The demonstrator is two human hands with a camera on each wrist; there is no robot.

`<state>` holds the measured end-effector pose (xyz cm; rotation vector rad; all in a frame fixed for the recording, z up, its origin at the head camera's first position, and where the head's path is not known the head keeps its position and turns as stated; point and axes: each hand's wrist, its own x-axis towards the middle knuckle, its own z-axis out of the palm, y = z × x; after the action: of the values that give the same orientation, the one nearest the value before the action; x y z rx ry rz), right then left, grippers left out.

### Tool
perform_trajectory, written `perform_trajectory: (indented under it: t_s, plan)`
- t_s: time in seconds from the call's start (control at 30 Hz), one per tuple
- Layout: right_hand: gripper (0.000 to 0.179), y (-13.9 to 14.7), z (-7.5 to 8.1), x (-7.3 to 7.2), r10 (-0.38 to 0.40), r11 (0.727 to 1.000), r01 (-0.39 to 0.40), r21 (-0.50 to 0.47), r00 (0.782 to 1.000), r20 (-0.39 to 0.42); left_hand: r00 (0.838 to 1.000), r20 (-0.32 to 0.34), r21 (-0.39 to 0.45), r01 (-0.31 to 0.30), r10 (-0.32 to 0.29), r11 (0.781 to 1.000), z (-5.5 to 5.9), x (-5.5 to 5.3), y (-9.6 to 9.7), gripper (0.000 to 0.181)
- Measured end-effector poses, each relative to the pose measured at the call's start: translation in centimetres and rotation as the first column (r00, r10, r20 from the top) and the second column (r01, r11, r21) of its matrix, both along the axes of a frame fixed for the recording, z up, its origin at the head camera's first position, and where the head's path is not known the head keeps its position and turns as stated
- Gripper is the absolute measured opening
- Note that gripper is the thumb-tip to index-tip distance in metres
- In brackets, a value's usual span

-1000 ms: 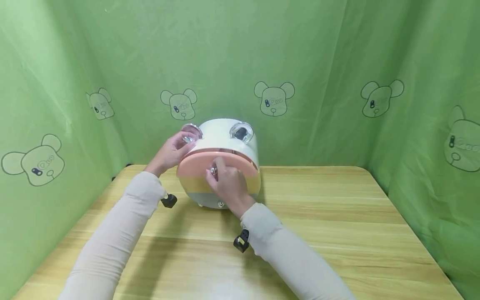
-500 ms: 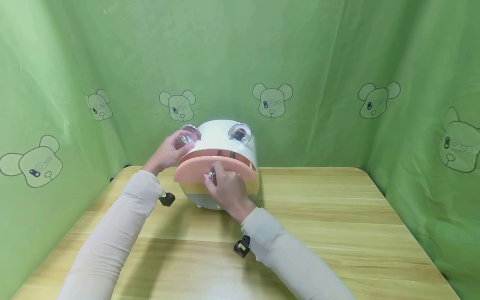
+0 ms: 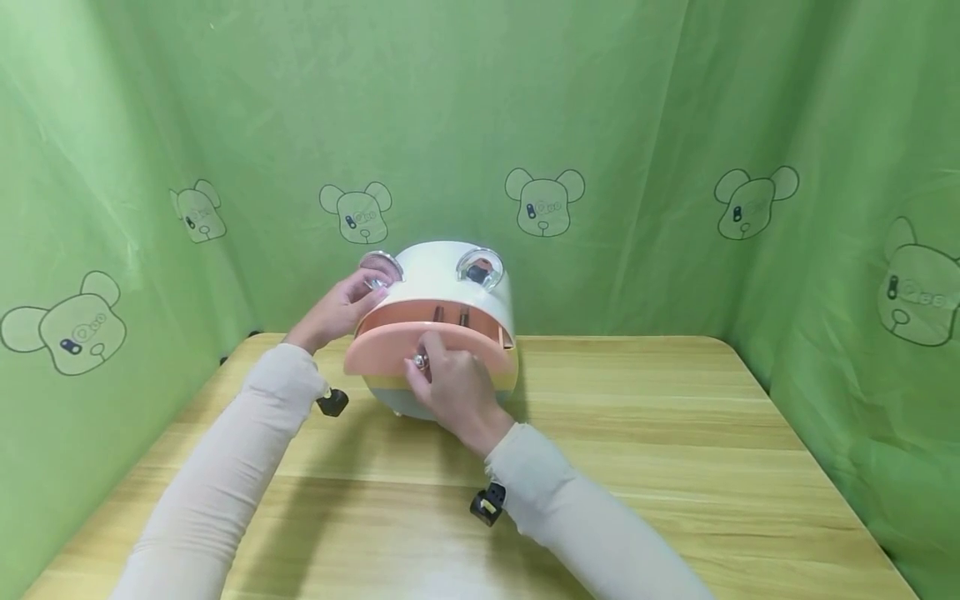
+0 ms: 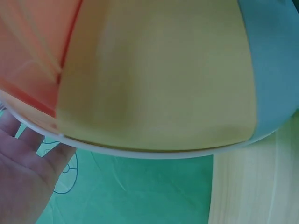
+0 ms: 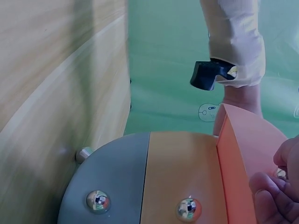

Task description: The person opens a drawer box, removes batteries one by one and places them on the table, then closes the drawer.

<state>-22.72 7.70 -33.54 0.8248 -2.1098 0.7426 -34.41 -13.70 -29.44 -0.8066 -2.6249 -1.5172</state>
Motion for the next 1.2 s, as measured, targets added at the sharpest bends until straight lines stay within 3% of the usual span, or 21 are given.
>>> perform_trajectory:
  t_s: [0.77, 1.2]
  plan:
    - [0.018, -0.1, 0.5, 2.3, -0.015, 1.0, 0.014, 0.013, 0.999, 0.043, 0.999, 0.04, 0.074, 0.017, -0.02, 0.997, -0.3, 0.2, 0.2, 0.028]
    - [0.019, 0.0, 0.6, 3.0, -0.008, 1.0, 0.007, 0.027, 0.999, 0.053, 0.997, 0.069, 0.059, 0.026, -0.03, 0.998, -0.1, 0.0, -0.1, 0.032]
